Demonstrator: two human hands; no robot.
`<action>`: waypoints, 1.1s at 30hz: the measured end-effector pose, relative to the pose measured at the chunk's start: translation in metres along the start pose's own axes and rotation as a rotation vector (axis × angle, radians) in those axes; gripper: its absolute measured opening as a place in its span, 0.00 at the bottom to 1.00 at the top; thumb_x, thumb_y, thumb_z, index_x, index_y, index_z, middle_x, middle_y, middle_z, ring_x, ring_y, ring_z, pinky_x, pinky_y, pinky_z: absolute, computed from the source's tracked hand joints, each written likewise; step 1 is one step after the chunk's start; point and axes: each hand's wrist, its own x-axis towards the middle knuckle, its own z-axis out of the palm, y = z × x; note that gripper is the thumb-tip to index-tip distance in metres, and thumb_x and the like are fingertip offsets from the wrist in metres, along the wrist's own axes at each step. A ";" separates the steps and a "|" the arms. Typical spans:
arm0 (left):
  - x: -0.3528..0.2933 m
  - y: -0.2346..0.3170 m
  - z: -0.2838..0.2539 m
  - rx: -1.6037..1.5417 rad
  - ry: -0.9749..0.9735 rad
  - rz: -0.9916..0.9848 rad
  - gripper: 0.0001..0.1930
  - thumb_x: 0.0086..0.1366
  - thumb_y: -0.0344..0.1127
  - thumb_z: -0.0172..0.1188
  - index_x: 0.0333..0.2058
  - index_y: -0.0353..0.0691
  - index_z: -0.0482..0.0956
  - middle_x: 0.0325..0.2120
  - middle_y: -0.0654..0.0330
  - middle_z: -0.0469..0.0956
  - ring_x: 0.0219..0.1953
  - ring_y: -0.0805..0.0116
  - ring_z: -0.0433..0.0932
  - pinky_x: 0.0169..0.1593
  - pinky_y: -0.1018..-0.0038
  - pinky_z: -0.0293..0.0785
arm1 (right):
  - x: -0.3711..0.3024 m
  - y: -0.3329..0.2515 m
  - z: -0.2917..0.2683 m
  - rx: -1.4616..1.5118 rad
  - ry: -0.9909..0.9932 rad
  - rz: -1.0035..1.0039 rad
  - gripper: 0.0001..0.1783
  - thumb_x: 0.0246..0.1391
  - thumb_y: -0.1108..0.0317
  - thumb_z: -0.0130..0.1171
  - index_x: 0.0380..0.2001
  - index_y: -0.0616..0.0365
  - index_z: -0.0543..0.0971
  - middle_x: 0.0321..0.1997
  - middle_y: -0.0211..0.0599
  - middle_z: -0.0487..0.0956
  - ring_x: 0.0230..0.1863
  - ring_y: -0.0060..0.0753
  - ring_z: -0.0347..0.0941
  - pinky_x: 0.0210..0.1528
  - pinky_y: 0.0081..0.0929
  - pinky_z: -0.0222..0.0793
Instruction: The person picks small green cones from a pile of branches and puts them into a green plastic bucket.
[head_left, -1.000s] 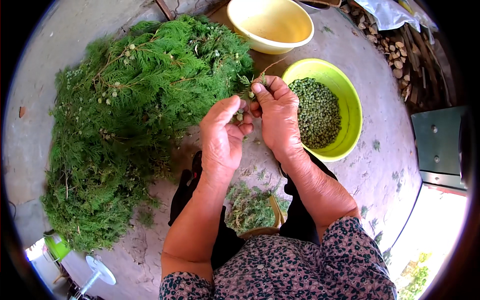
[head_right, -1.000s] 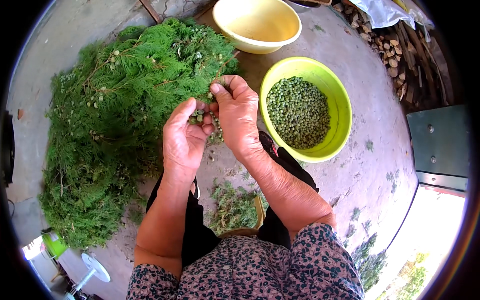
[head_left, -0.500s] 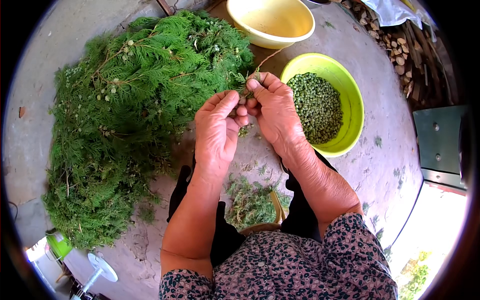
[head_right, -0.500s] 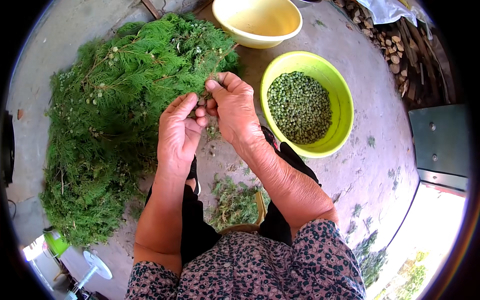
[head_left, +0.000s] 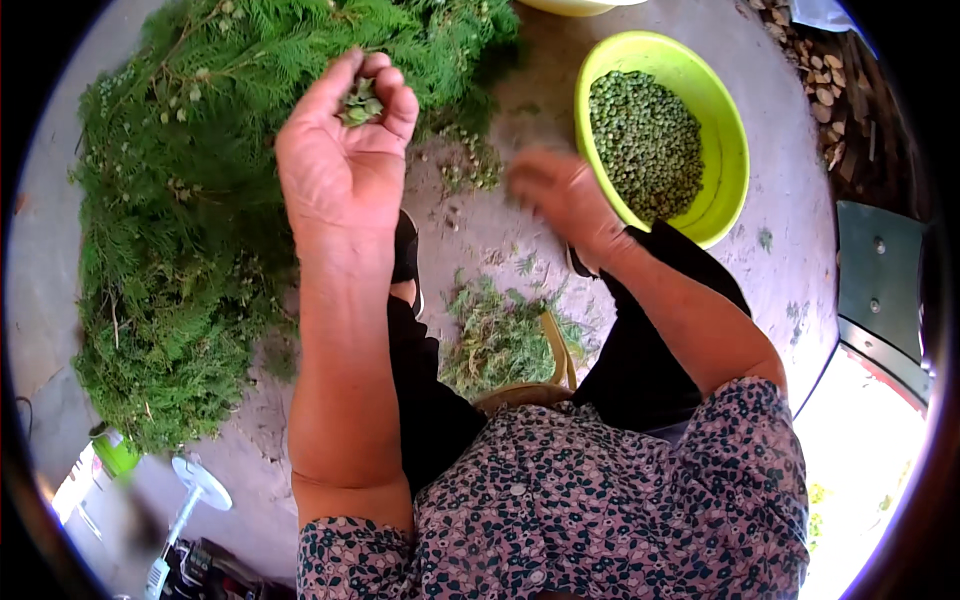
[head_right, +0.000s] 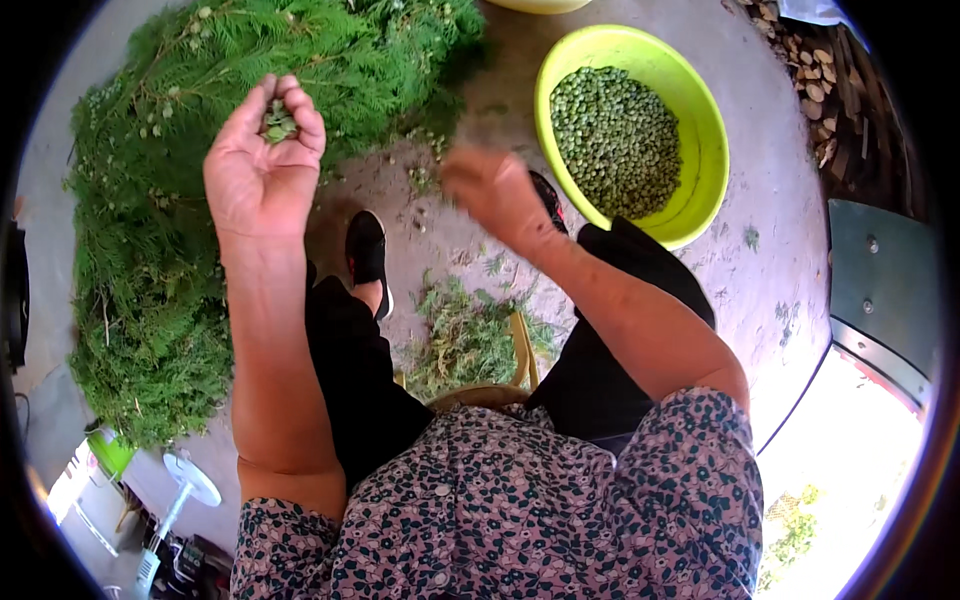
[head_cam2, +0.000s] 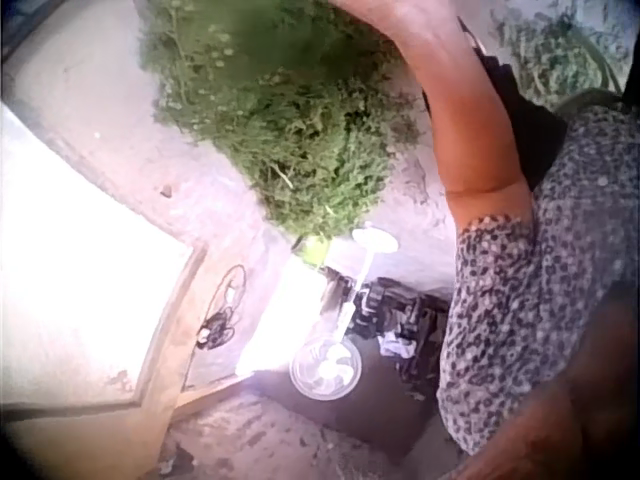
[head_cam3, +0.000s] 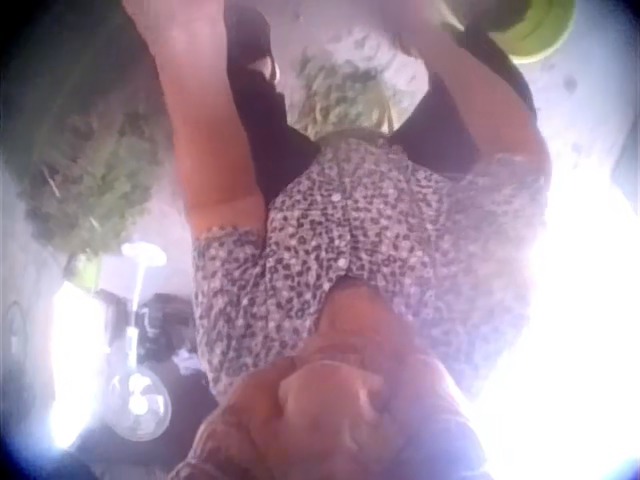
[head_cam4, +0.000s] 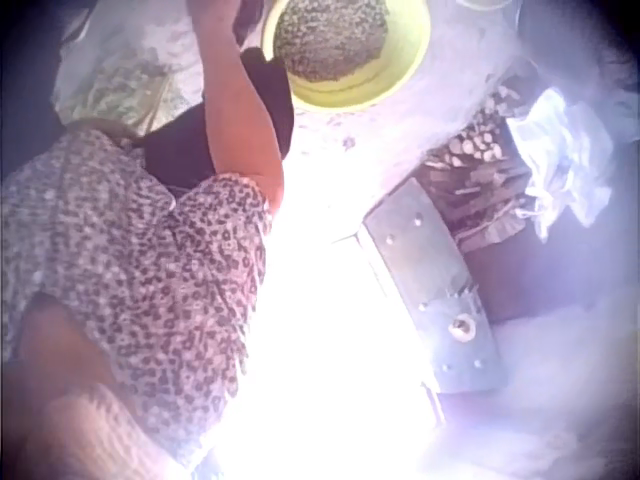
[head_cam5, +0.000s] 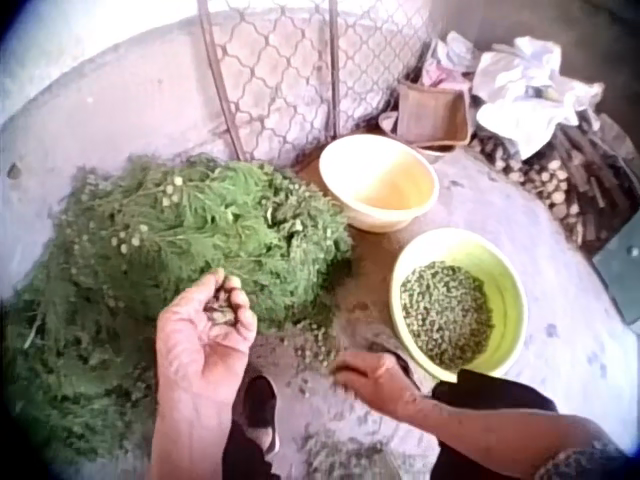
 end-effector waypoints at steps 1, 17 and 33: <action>0.002 0.003 -0.003 -0.007 -0.020 -0.023 0.05 0.57 0.28 0.51 0.29 0.30 0.70 0.24 0.53 0.73 0.26 0.66 0.72 0.29 0.75 0.73 | -0.016 0.046 0.006 -0.189 -0.307 -0.109 0.08 0.39 0.76 0.54 0.27 0.54 0.76 0.28 0.36 0.76 0.27 0.34 0.73 0.29 0.29 0.69; -0.014 0.049 -0.029 -0.153 -0.095 -0.138 0.15 0.65 0.33 0.39 0.39 0.23 0.65 0.19 0.63 0.59 0.15 0.75 0.58 0.15 0.80 0.58 | -0.006 0.227 0.183 -0.487 -0.061 0.349 0.20 0.41 0.68 0.59 0.41 0.53 0.68 0.38 0.44 0.66 0.39 0.50 0.67 0.36 0.39 0.67; -0.018 0.030 -0.018 -0.032 -0.049 -0.160 0.16 0.67 0.36 0.37 0.42 0.26 0.64 0.22 0.62 0.60 0.16 0.74 0.58 0.16 0.79 0.58 | -0.011 0.257 0.187 -0.596 -0.204 0.405 0.20 0.34 0.82 0.52 0.36 0.55 0.68 0.40 0.43 0.66 0.41 0.45 0.69 0.38 0.31 0.69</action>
